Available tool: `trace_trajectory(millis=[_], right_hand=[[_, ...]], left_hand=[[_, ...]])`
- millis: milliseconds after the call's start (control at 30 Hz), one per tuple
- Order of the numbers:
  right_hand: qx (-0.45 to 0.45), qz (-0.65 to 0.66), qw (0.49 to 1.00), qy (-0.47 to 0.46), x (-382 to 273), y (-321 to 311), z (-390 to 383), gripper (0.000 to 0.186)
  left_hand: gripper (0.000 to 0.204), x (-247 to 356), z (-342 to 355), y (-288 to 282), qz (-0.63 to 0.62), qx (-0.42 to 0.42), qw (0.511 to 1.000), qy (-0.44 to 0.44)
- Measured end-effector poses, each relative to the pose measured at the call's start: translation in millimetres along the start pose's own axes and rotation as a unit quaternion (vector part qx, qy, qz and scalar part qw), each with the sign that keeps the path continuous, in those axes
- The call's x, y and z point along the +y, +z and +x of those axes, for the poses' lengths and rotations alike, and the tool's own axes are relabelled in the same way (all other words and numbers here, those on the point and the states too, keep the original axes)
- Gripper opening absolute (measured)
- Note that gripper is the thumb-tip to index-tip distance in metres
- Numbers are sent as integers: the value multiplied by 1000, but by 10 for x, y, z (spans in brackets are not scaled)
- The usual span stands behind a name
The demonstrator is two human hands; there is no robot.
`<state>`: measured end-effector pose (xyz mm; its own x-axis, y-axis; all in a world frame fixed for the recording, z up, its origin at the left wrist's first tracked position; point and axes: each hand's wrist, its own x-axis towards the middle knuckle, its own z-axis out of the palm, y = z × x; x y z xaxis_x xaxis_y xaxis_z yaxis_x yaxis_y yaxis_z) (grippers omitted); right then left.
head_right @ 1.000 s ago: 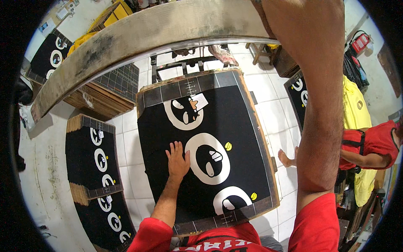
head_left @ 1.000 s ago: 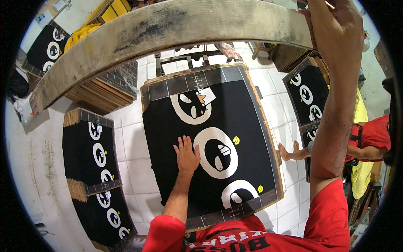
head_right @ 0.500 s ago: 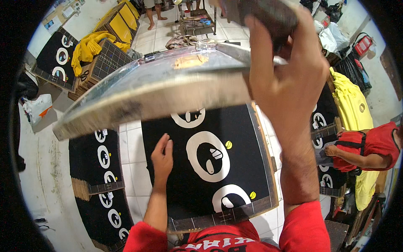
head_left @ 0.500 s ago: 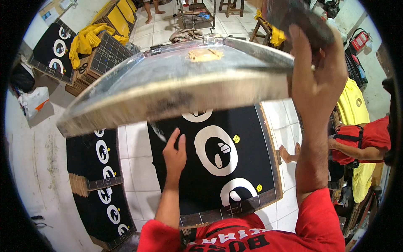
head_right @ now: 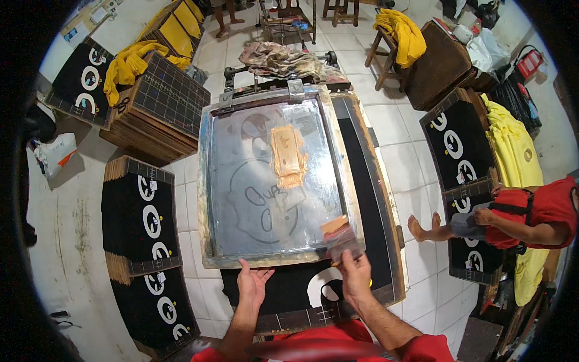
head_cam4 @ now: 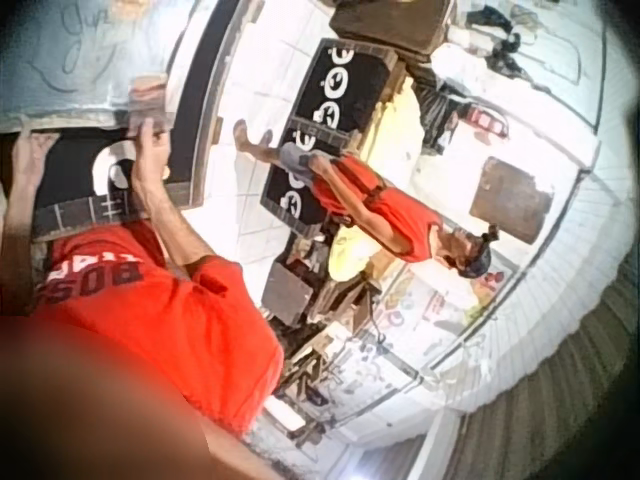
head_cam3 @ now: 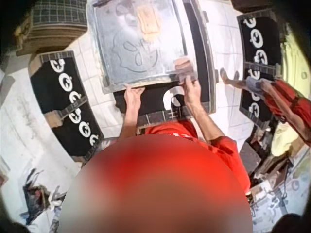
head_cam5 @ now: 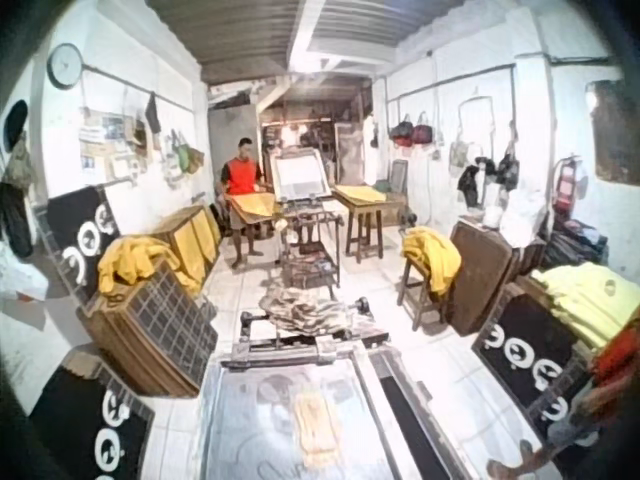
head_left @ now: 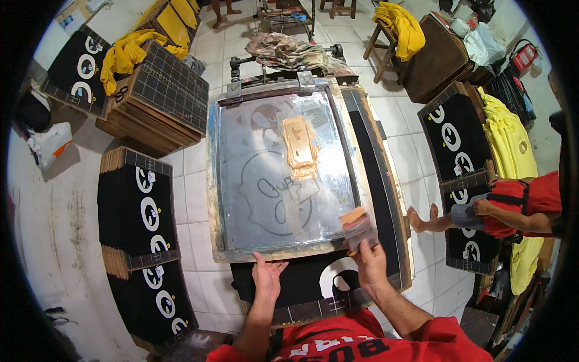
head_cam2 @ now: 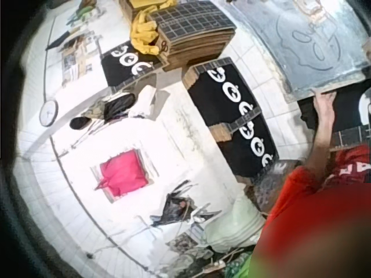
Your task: The person performs screen printing on black fabric using a squeegee to push white ink through a stencil. They repeatedly align the screen, pull the squeegee across the surface, lift the frame, and place the printed fabric aside.
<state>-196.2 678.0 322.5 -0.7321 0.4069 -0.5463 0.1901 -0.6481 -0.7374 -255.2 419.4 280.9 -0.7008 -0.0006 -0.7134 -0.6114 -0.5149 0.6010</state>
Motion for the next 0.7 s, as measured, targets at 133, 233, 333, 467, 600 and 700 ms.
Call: trace_trajectory(millis=[133,233,333,467,600,700], right_hand=[[24,3,993,119,395,-141,2,29],[-5,4,990,141,567,-213,12,31],[5,-21,985,173,688,-291,44,33],[-4,-16,983,184,740,-360,111,32],[-12,-45,971,235,567,-365,147,33],[-19,-69,975,209,301,-263,167,38]], left_hand=[[79,-58,236,-309,165,-31,983,-80],[74,45,164,-330,270,-37,958,-91],[43,180,57,-315,391,32,920,-10],[20,445,200,-380,557,314,698,323],[43,757,682,-493,559,308,617,460],[51,716,849,-506,553,260,726,315]])
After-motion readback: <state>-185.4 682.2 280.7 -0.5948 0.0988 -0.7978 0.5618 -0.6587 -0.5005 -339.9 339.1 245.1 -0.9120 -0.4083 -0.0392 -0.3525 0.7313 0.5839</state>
